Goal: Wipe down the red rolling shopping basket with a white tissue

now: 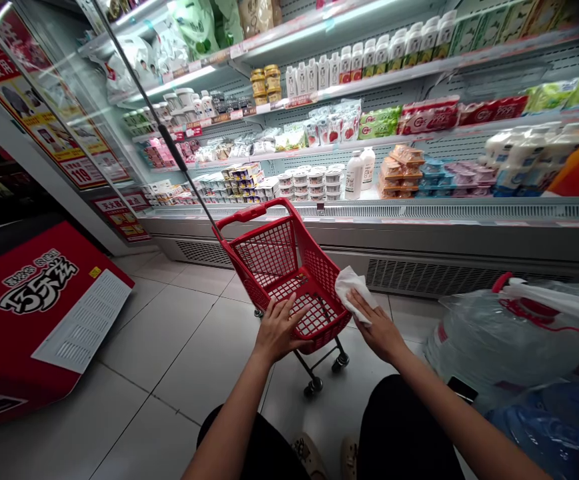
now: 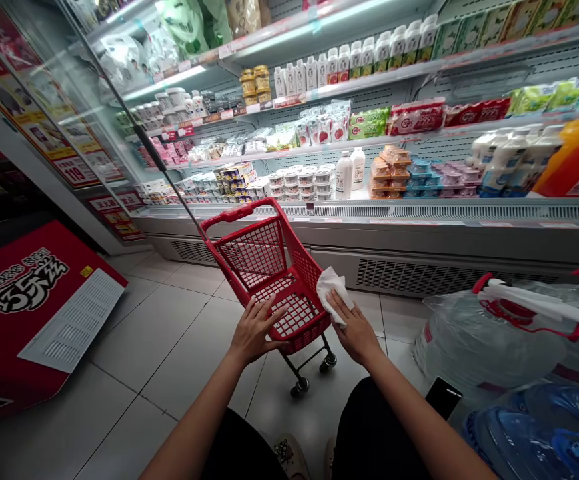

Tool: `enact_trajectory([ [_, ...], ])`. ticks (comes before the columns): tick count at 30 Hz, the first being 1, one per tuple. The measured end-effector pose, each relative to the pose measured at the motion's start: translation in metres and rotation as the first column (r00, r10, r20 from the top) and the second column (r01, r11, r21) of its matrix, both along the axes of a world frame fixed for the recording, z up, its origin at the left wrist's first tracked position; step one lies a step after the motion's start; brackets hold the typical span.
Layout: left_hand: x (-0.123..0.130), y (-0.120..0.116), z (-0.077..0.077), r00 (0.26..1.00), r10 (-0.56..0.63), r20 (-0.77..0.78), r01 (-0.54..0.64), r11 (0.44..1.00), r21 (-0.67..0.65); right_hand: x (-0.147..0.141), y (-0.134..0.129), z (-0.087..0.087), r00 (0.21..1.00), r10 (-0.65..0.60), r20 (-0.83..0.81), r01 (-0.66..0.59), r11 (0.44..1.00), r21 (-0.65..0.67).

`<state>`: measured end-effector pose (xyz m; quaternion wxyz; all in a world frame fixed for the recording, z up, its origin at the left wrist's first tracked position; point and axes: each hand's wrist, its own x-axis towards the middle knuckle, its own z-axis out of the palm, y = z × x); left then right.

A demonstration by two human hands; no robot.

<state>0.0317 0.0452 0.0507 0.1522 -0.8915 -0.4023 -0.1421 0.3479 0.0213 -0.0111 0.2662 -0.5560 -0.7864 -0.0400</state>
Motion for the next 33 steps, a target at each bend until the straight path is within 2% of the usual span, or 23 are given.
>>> enact_trajectory([
  [2,0.014,-0.003,-0.004,0.999,0.033,0.026,-0.034,0.999,0.004,-0.02,-0.012,0.0,0.999,0.009,-0.035,-0.009,1.0,0.018],
  [6,0.048,-0.015,-0.012,0.991,0.095,0.09,-0.095,0.995,-0.001,-0.058,-0.045,-0.002,0.992,0.125,-0.027,-0.124,0.992,0.006],
  [8,0.062,-0.021,-0.014,0.986,0.114,0.121,-0.114,0.993,-0.012,-0.06,-0.055,-0.002,0.987,0.162,-0.008,-0.162,0.987,0.005],
  [10,0.067,-0.024,-0.012,0.988,0.09,0.129,-0.086,0.996,-0.032,-0.048,-0.056,-0.001,0.986,0.164,0.016,-0.164,0.986,0.009],
  [12,0.061,-0.023,-0.007,0.994,0.02,0.107,-0.014,0.999,-0.051,-0.027,-0.05,-0.001,0.993,0.117,0.022,-0.117,0.993,0.013],
  [14,0.044,-0.019,-0.001,0.996,-0.004,0.087,0.008,0.999,-0.05,-0.007,-0.042,-0.001,1.0,0.023,-0.008,-0.023,1.0,0.008],
  [16,0.025,-0.013,0.004,0.993,0.068,0.1,-0.066,0.998,-0.023,0.004,-0.035,-0.001,0.995,-0.078,-0.055,0.078,0.997,-0.001],
  [18,0.011,-0.009,0.005,0.982,0.14,0.124,-0.142,0.99,0.001,0.002,-0.033,-0.002,0.989,-0.121,-0.08,0.121,0.993,-0.008],
  [20,0.008,-0.008,0.003,0.978,0.154,0.14,-0.156,0.988,0.009,-0.012,-0.036,-0.002,0.99,-0.113,-0.084,0.112,0.994,-0.006],
  [24,0.025,-0.015,-0.004,0.97,0.155,0.186,-0.16,0.987,0.009,-0.047,-0.046,0.005,0.996,-0.058,-0.072,0.06,0.998,0.026],
  [27,0.032,-0.019,-0.004,0.973,0.148,0.178,-0.151,0.989,0.002,-0.059,-0.049,0.012,1.0,-0.014,-0.024,0.014,0.999,0.033],
  [31,0.01,-0.015,0.006,0.989,0.095,0.115,-0.095,0.995,-0.003,-0.039,-0.047,0.01,1.0,-0.018,-0.001,0.018,0.998,0.059],
  [33,-0.009,-0.011,0.014,0.982,0.137,0.128,-0.142,0.989,0.035,-0.019,-0.045,0.003,0.997,-0.078,-0.026,0.08,0.995,0.065],
])
